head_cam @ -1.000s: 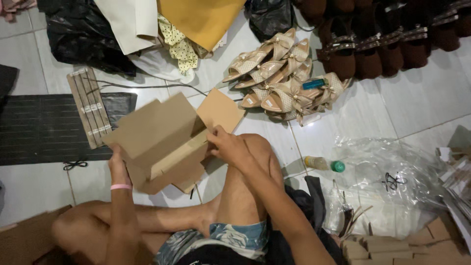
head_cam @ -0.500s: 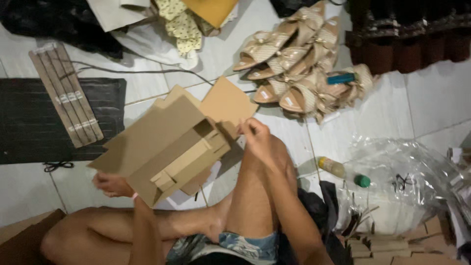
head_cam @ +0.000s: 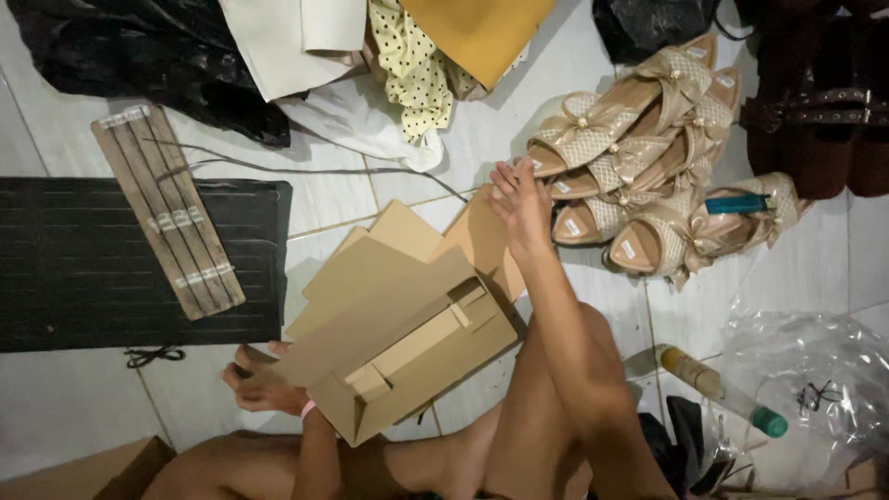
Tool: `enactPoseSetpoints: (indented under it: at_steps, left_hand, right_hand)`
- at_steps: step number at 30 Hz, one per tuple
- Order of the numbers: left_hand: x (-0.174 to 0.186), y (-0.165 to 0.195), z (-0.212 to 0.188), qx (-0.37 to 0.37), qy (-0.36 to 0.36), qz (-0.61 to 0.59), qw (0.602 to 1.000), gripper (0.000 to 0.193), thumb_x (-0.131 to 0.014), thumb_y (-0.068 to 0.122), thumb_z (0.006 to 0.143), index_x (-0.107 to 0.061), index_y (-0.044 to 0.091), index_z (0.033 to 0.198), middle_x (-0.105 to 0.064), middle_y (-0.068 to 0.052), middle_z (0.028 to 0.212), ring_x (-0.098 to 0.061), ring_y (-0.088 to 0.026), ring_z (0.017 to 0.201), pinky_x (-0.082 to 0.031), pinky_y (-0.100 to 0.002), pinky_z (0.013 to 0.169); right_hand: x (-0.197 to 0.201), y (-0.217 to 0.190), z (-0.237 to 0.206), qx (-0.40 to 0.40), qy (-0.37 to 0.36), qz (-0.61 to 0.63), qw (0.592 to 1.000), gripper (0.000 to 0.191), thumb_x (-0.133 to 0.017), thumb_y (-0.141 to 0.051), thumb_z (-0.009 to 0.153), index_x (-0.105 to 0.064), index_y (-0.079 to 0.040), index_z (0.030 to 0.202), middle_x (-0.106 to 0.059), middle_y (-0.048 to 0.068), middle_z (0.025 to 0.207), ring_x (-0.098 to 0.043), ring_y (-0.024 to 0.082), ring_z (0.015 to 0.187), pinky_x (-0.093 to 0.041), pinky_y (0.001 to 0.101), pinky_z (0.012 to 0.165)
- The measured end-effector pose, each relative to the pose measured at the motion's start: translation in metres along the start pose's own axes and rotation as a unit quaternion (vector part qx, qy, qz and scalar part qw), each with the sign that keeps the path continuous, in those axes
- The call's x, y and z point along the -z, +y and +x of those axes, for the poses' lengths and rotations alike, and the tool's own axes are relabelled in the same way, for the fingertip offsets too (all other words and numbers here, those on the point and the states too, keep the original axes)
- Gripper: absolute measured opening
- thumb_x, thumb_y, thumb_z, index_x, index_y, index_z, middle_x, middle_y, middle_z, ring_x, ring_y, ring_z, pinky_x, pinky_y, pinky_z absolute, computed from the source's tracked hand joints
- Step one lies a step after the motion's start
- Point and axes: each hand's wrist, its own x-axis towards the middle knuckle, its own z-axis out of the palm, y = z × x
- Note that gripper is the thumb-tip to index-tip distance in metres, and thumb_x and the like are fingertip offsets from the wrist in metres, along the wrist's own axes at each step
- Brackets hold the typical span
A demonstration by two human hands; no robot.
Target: The person sits on the floor and packs beige sandals into cardboard boxes. They wipe the soles with a cloth, place the shoes in a box, and close it. The process is repeated for multiple pairs of shoes.
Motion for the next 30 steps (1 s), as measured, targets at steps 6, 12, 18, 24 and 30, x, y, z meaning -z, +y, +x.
enactPoseSetpoints:
  at_steps: [6, 12, 18, 24, 30]
  left_hand:
    - [0.012, 0.018, 0.006, -0.035, -0.071, 0.263, 0.962, 0.038, -0.054, 0.034, 0.115, -0.054, 0.006, 0.142, -0.044, -0.019, 0.147, -0.045, -0.033, 0.126, -0.035, -0.049, 0.111]
    - [0.027, 0.009, 0.009, -0.011, -0.117, 0.215, 0.970, 0.042, -0.063, 0.030, 0.103, -0.055, 0.004, 0.134, -0.047, -0.024, 0.140, -0.046, -0.037, 0.125, -0.034, -0.052, 0.105]
    - [0.040, 0.000, 0.005, -0.108, -0.029, 0.251, 0.961, 0.043, -0.062, 0.035, 0.114, -0.051, 0.003, 0.141, -0.045, -0.023, 0.147, -0.041, -0.035, 0.145, -0.034, -0.051, 0.112]
    - [0.065, 0.011, -0.003, -0.059, -0.068, 0.205, 0.975, 0.054, -0.064, 0.044, 0.109, -0.049, 0.004, 0.142, -0.044, -0.029, 0.148, -0.036, -0.040, 0.146, -0.030, -0.056, 0.111]
    - [0.074, 0.022, 0.004, -0.044, -0.087, 0.212, 0.972, 0.049, -0.060, 0.040, 0.111, -0.047, 0.007, 0.144, -0.042, -0.026, 0.152, -0.032, -0.037, 0.152, -0.027, -0.057, 0.115]
  right_hand:
    - [-0.001, 0.007, 0.002, 0.062, 0.013, 0.012, 0.998, 0.065, -0.051, -0.040, 0.102, -0.027, -0.005, 0.152, -0.046, 0.018, 0.153, -0.055, 0.031, 0.135, -0.055, 0.0469, 0.101]
    - [0.010, 0.001, -0.018, 0.165, -0.093, 0.027, 0.982, 0.059, -0.049, -0.031, 0.109, -0.028, -0.005, 0.158, -0.037, 0.015, 0.165, -0.048, 0.031, 0.146, -0.047, 0.0462, 0.113]
    - [0.042, -0.025, -0.088, 0.171, -0.210, 0.114, 0.956, 0.061, -0.053, -0.030, 0.107, -0.027, -0.013, 0.160, -0.035, 0.008, 0.166, -0.046, 0.024, 0.145, -0.045, 0.0419, 0.114]
    - [0.068, -0.036, -0.128, 0.180, -0.245, 0.152, 0.941, 0.058, -0.054, -0.030, 0.109, -0.033, -0.010, 0.159, -0.040, 0.004, 0.165, -0.052, 0.019, 0.140, -0.050, 0.0361, 0.109]
    - [0.063, -0.040, -0.130, 0.179, -0.243, 0.127, 0.945, 0.054, -0.056, -0.027, 0.109, -0.036, -0.010, 0.156, -0.043, 0.006, 0.163, -0.057, 0.019, 0.130, -0.052, 0.0360, 0.103]
